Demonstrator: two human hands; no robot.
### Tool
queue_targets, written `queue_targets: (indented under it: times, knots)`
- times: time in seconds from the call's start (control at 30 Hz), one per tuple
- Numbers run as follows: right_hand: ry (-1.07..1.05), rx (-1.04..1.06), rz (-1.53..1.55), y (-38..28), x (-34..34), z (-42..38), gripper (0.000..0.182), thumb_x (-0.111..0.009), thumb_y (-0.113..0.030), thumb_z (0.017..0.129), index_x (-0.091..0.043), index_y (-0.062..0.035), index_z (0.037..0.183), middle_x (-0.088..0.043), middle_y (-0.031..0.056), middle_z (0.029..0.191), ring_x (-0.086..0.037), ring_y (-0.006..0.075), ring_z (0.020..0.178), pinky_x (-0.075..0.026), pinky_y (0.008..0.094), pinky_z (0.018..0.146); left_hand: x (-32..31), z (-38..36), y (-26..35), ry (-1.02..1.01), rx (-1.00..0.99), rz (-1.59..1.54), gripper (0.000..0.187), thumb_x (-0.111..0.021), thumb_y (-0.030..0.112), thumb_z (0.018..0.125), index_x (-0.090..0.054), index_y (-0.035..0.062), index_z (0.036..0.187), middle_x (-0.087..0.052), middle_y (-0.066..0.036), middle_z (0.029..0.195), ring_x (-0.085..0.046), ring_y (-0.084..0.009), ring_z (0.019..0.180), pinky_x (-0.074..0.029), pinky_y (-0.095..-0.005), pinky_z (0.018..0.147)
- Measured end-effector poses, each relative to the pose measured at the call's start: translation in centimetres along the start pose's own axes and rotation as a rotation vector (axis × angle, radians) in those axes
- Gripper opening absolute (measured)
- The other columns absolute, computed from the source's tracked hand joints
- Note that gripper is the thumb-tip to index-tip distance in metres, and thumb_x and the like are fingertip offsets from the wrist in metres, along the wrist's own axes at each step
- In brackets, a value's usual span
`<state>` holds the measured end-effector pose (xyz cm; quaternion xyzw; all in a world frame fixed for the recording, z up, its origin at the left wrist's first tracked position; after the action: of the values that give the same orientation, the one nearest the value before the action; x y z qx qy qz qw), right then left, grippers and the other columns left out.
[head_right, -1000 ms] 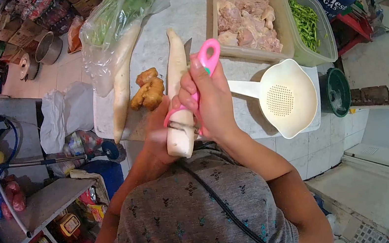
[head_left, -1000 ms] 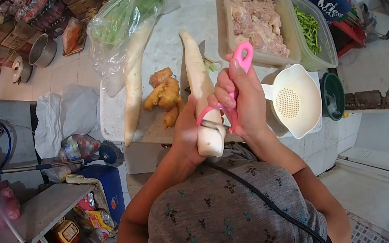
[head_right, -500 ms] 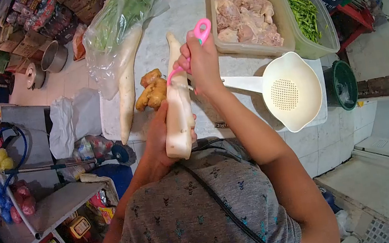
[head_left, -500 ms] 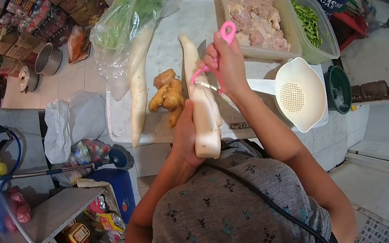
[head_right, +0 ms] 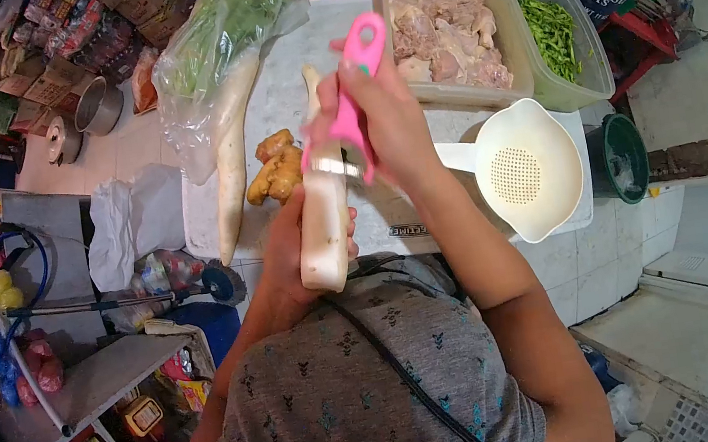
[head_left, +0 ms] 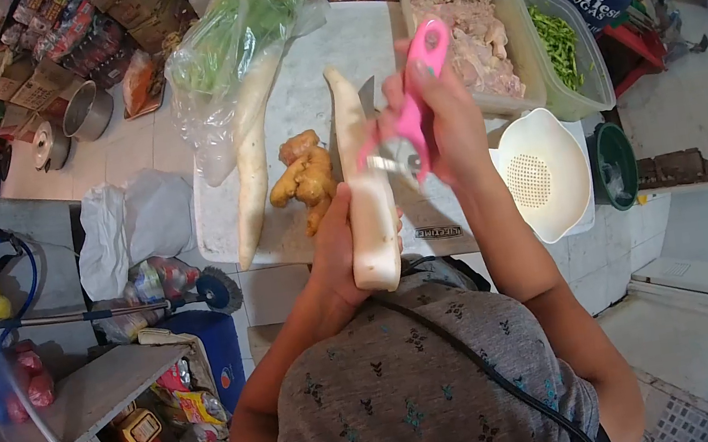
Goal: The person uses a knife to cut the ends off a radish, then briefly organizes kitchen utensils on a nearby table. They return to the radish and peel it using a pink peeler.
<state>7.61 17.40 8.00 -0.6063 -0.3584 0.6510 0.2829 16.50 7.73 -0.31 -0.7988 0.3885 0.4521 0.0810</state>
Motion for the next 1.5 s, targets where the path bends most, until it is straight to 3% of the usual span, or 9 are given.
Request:
queue_targets:
  times: [0.1,0.33,0.53,0.67,0.87,0.97,1.2,1.43,1.5]
  knots:
    - [-0.132,-0.201,0.207,1.4,-0.8,-2.9,0.03,-0.038,-0.023,0.089,-0.031,-0.0063,0.113,-0.043,0.0048,0.068,-0.045,0.0134,0.049,-0.045,0.027,0.053,-0.9,0.0,0.1,-0.093,-0.082,-0.021,0.032,-0.035,0.038,0.087,-0.047,0.0088,0.092,-0.052,-0.009,0.074,-0.054,-0.018,0.059,-0.047,-0.0299,0.045]
    - [0.027,-0.381,0.194,4.2,-1.0,-2.7,0.024,-0.041,-0.025,0.088,-0.036,-0.0089,0.105,-0.04,0.0019,0.062,-0.039,0.0106,0.046,-0.04,0.0275,0.046,-1.5,-0.5,0.4,-0.069,-0.116,-0.052,0.023,-0.038,0.032,0.086,-0.047,0.0115,0.089,-0.052,-0.005,0.072,-0.054,-0.0156,0.056,-0.048,-0.0285,0.042]
    - [0.172,-0.365,0.16,6.2,1.5,1.3,0.02,-0.041,-0.023,0.088,-0.038,-0.0068,0.099,-0.039,-0.0005,0.058,-0.036,0.0089,0.042,-0.041,0.0267,0.047,-0.1,-0.1,0.2,0.083,-0.03,0.05,0.039,-0.03,0.042,0.088,-0.047,0.008,0.097,-0.054,-0.007,0.069,-0.053,-0.0159,0.054,-0.045,-0.028,0.046]
    - [0.279,-0.334,0.175,8.1,4.1,5.0,0.012,-0.04,-0.018,0.087,-0.036,-0.0076,0.085,-0.038,0.0,0.056,-0.037,0.0098,0.043,-0.04,0.0279,0.046,0.4,-0.2,0.3,0.136,-0.011,0.111,0.043,-0.032,0.046,0.087,-0.047,0.007,0.097,-0.053,-0.008,0.069,-0.052,-0.0156,0.054,-0.045,-0.0277,0.046]
    - [0.258,-0.261,0.032,10.4,6.6,9.5,0.015,-0.04,-0.021,0.086,-0.032,-0.0085,0.087,-0.039,0.0026,0.06,-0.037,0.0119,0.041,-0.044,0.0328,0.044,0.8,-0.8,1.1,0.19,-0.055,0.29,0.045,-0.037,0.048,0.085,-0.046,0.0065,0.098,-0.052,-0.007,0.069,-0.052,-0.0144,0.056,-0.044,-0.0265,0.047]
    - [0.38,-0.253,-0.029,11.4,7.4,11.4,0.017,-0.04,-0.02,0.086,-0.032,-0.0056,0.089,-0.038,0.0043,0.058,-0.037,0.0129,0.04,-0.044,0.0329,0.042,1.2,-0.8,1.3,0.168,-0.041,0.276,0.045,-0.038,0.048,0.084,-0.045,0.0066,0.102,-0.053,-0.008,0.07,-0.052,-0.0143,0.056,-0.044,-0.0263,0.047]
    - [0.518,-0.14,-0.227,11.8,8.3,16.3,0.021,-0.041,-0.018,0.086,-0.032,-0.0004,0.091,-0.039,0.0066,0.055,-0.04,0.0145,0.037,-0.043,0.0339,0.036,1.8,-1.3,2.2,0.239,-0.012,0.369,0.051,-0.029,0.048,0.087,-0.039,0.0024,0.108,-0.053,-0.012,0.079,-0.053,-0.0164,0.063,-0.046,-0.0273,0.05]
    - [0.524,-0.048,-0.339,12.3,10.1,21.3,0.02,-0.042,-0.019,0.085,-0.033,-0.0011,0.084,-0.04,0.0068,0.055,-0.041,0.0149,0.039,-0.041,0.0328,0.036,3.3,-1.7,2.3,0.238,0.066,0.308,0.053,-0.026,0.048,0.087,-0.037,0.0029,0.114,-0.054,-0.011,0.081,-0.052,-0.0166,0.067,-0.044,-0.027,0.059]
    - [0.541,-0.045,-0.352,12.3,10.5,22.2,0.019,-0.042,-0.02,0.085,-0.033,-0.0035,0.081,-0.039,0.0065,0.056,-0.04,0.0148,0.039,-0.04,0.0329,0.036,3.6,-1.6,2.2,0.241,0.088,0.307,0.05,-0.029,0.046,0.087,-0.03,0.0109,0.123,-0.051,-0.01,0.087,-0.052,-0.0171,0.073,-0.045,-0.0281,0.065]
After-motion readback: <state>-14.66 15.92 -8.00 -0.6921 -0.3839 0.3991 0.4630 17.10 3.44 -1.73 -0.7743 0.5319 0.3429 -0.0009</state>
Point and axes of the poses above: each hand's wrist, its own z-axis towards the middle knuckle, its own x-axis out of the back of the hand, y = z × x, the point moved 5 cm from there along z, towards the middle knuckle
